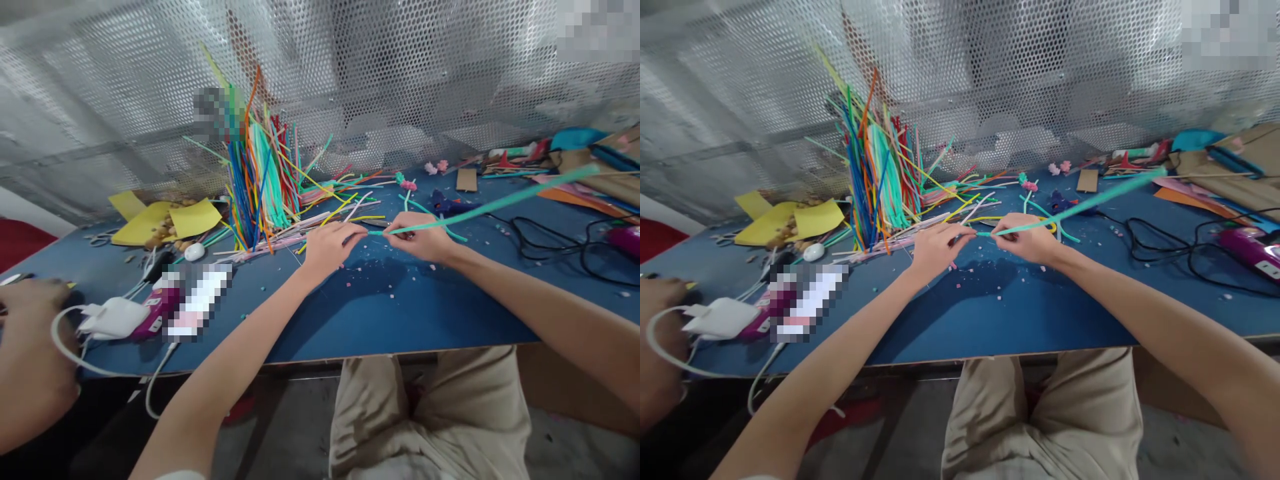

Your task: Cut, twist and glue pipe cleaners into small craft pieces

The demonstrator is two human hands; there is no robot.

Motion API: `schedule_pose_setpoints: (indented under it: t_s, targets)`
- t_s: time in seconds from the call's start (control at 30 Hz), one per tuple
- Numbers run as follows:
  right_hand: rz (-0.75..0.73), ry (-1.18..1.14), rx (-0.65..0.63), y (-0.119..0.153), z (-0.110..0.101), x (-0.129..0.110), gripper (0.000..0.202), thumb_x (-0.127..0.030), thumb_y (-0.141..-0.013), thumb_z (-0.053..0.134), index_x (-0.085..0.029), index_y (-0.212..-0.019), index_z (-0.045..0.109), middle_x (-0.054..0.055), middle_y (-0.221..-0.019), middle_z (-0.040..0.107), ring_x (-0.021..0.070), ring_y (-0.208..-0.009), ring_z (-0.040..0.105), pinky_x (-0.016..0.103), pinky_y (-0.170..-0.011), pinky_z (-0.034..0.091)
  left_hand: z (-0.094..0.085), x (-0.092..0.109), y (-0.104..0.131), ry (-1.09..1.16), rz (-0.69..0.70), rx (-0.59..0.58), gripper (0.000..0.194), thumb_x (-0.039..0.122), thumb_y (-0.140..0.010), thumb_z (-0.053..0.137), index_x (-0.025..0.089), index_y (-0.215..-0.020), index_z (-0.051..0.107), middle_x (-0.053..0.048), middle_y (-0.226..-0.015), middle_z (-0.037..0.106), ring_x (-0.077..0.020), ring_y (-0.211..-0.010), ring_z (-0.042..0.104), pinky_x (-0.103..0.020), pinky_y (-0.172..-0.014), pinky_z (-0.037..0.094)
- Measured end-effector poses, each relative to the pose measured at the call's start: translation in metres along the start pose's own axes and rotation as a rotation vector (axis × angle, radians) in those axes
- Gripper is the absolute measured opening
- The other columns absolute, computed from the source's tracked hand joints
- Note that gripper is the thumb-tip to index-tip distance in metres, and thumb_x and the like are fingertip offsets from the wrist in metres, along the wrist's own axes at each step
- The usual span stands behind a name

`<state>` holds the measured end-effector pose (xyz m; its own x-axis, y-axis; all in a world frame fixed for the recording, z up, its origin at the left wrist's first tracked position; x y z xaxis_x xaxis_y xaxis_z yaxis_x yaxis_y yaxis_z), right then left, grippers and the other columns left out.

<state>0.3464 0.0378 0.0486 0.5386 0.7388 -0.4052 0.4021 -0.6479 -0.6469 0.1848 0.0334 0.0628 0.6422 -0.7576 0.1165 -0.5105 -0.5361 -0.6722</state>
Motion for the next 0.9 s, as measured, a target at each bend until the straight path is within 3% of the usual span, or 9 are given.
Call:
schedule_pose_setpoints:
  t_s: [0.13, 0.23, 0.5, 0.73, 0.9]
  targets:
    - [-0.340, 0.227, 0.014, 0.007, -0.002, -0.030, 0.019, -0.032, -0.096, 0.057, -0.021, -0.092, 0.072, 0.006, -0.081, 0.071, 0.0173, -0.075, 0.061, 0.033, -0.073, 0.048, 0.000, -0.003, 0.000, 0.019, -0.045, -0.009, 0.027, 0.047, -0.098, 0.059, 0.027, -0.099, 0.077, -0.001, -0.088, 0.077, -0.0158, -0.077, 0.067, -0.029, -0.075, 0.046]
    - [-0.436, 0.376, -0.027, 0.010, 0.000, -0.041, 0.024, -0.034, -0.100, 0.052, -0.022, -0.097, 0.073, 0.007, -0.082, 0.071, 0.0184, -0.076, 0.060, 0.034, -0.073, 0.047, 0.000, -0.007, 0.000, 0.046, -0.094, -0.019, 0.030, 0.049, -0.097, 0.059, 0.027, -0.099, 0.077, -0.001, -0.081, 0.075, -0.0158, -0.074, 0.065, -0.029, -0.074, 0.046]
    - [-0.473, 0.405, -0.073, 0.009, 0.003, -0.047, 0.024, -0.030, -0.101, 0.051, -0.023, -0.096, 0.074, 0.005, -0.077, 0.069, 0.0169, -0.073, 0.058, 0.033, -0.067, 0.042, 0.006, -0.009, 0.002, 0.079, -0.108, -0.068, 0.026, 0.046, -0.097, 0.061, 0.025, -0.098, 0.077, -0.002, -0.084, 0.075, -0.0171, -0.078, 0.067, -0.030, -0.076, 0.047]
    - [-0.425, 0.432, -0.099, 0.011, 0.007, -0.036, 0.024, -0.033, -0.099, 0.053, -0.022, -0.100, 0.074, 0.007, -0.086, 0.074, 0.0192, -0.079, 0.063, 0.034, -0.070, 0.046, 0.009, -0.005, 0.004, 0.005, 0.052, -0.027, 0.024, 0.040, -0.099, 0.059, 0.025, -0.097, 0.076, -0.003, -0.088, 0.076, -0.0198, -0.079, 0.066, -0.034, -0.074, 0.045]
    - [-0.366, 0.279, -0.113, 0.006, 0.005, -0.020, 0.020, -0.031, -0.096, 0.056, -0.022, -0.100, 0.075, 0.006, -0.091, 0.076, 0.0197, -0.082, 0.066, 0.034, -0.075, 0.050, 0.013, -0.005, 0.003, -0.051, 0.105, -0.062, 0.023, 0.039, -0.100, 0.057, 0.029, -0.097, 0.077, 0.000, -0.091, 0.078, -0.0181, -0.078, 0.067, -0.033, -0.076, 0.044]
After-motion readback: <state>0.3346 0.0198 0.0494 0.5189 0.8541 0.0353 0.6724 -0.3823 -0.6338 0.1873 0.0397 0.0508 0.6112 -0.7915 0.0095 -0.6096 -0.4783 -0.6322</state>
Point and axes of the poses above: each hand's wrist, its own y-axis away from the middle knuckle, its own z-axis out of the palm, x = y × z, the point moved 10 cm from there along -y, towards the middle knuckle
